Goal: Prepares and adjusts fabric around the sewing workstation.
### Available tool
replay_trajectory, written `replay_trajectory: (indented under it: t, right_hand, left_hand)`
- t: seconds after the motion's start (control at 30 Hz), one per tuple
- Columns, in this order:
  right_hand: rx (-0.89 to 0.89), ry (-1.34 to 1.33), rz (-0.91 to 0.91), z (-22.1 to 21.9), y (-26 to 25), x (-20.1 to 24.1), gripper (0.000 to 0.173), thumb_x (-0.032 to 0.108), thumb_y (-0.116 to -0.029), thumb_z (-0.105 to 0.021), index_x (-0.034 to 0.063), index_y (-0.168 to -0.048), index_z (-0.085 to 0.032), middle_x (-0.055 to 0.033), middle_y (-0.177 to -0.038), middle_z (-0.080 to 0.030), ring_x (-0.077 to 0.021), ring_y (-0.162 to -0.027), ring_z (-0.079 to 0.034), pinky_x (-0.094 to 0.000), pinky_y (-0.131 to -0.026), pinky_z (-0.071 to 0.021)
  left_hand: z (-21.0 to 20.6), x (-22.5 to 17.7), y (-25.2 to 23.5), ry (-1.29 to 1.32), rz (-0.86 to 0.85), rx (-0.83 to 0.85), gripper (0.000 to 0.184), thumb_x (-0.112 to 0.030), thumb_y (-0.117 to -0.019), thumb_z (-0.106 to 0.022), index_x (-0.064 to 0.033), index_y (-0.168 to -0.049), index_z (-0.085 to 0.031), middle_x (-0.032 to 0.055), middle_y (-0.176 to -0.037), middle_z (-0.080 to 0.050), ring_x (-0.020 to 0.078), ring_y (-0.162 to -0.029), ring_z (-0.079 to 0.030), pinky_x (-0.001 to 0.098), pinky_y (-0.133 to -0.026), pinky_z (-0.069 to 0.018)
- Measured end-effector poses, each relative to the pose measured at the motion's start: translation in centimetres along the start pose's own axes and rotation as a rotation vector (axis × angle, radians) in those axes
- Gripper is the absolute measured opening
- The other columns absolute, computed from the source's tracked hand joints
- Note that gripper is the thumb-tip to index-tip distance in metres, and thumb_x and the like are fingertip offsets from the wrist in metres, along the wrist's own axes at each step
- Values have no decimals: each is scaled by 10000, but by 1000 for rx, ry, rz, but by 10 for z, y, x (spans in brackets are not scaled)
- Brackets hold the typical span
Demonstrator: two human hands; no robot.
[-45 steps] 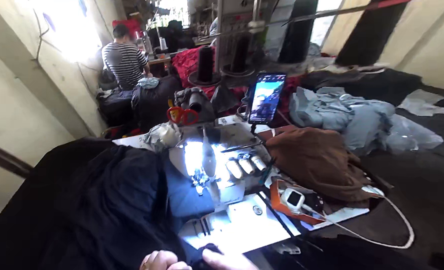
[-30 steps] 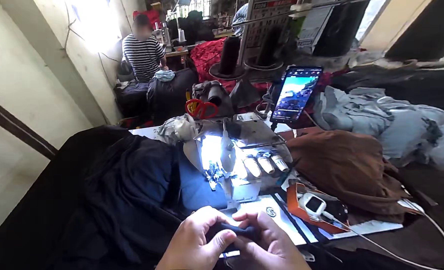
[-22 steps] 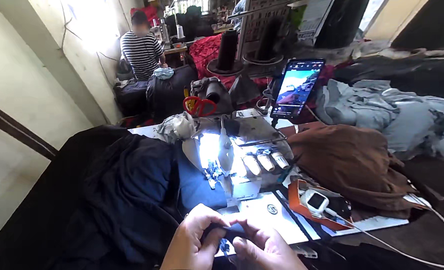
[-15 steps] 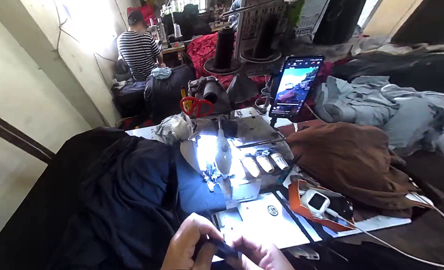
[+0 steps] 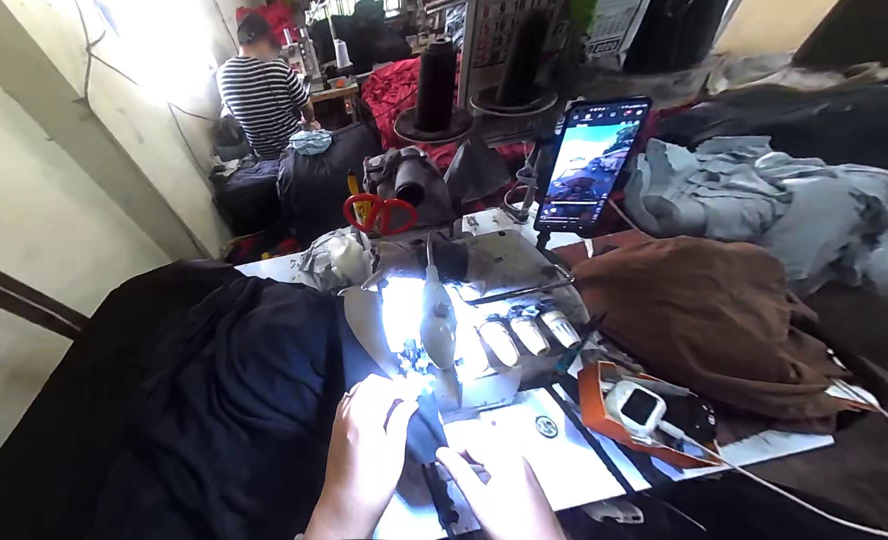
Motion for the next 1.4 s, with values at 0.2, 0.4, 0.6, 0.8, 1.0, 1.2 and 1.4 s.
replay_trajectory:
  t: [0.2, 0.4, 0.6, 0.8, 1.0, 1.2, 1.4]
  right_hand:
    - [21, -143, -62, -2, 2, -11, 157, 135, -901, -726, -18, -864, -734, -93, -871, -713, -84, -781, -679, -234, -748, -578]
    - [-9, -240, -120, -7, 5, -15, 184, 53, -867, -733, -48, -964, -613, -72, -829, -669, -78, -721, -655, -249, -692, -574]
    - [-49, -78, 125, 3, -12, 10, 152, 7, -887, -684, -10, -1016, -762, -136, -963, -736, -139, -868, -711, -251, -814, -587]
    - [-71, 31, 212, 2, -16, 19, 175, 31, -894, -683, 40, -1019, -805, -122, -867, -717, -184, -819, -696, -291, -784, -583]
    - [-60, 20, 161, 0, -15, 26, 132, 51, -907, -686, -36, -935, -782, -173, -849, -723, -180, -802, -701, -269, -808, -569]
    - [-28, 29, 172, 7, -15, 26, 122, 63, -910, -686, -33, -905, -760, -134, -844, -712, -142, -768, -690, -274, -750, -585]
    - [-63, -24, 201, 7, -20, 42, 194, 55, -947, -652, -75, -1061, -741, -214, -1031, -723, -195, -922, -708, -266, -868, -564]
  left_hand:
    - [0, -5, 3, -6, -43, -33, 81, -140, -909, -665, -139, -922, -745, -31, -943, -719, 96, -937, -683, 315, -875, -564]
    - [-1, -42, 24, -413, -101, -19, 225, -89, -904, -670, -148, -1073, -806, 52, -1057, -768, 234, -1034, -726, 438, -913, -561]
    - [-4, -23, 29, -254, -51, 9, 247, -140, -979, -595, -90, -1137, -779, 73, -1238, -740, 245, -1218, -675, 436, -1094, -485]
    - [-3, -5, 7, -184, 23, 141, 282, -152, -1000, -547, -74, -1175, -754, 84, -1319, -699, 244, -1287, -628, 432, -1130, -454]
    - [0, 20, -63, -271, 235, 208, 280, -162, -976, -588, -21, -1194, -694, 163, -1141, -723, 331, -1132, -677, 526, -996, -506]
    - [12, 46, -58, 3, 267, -180, 163, -81, -940, -653, -23, -1082, -708, 80, -967, -734, 184, -921, -711, 388, -885, -574]
    - [44, 2, 23, 72, 26, -483, 93, -76, -904, -668, 2, -954, -653, 106, -900, -686, 122, -918, -674, 245, -900, -543]
Point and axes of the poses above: each hand's wrist, its own y-axis away from the middle knuckle, its own z-axis out of the back of the hand, x = y × z, the point moved 8 cm from there along -y, towards the middle knuckle
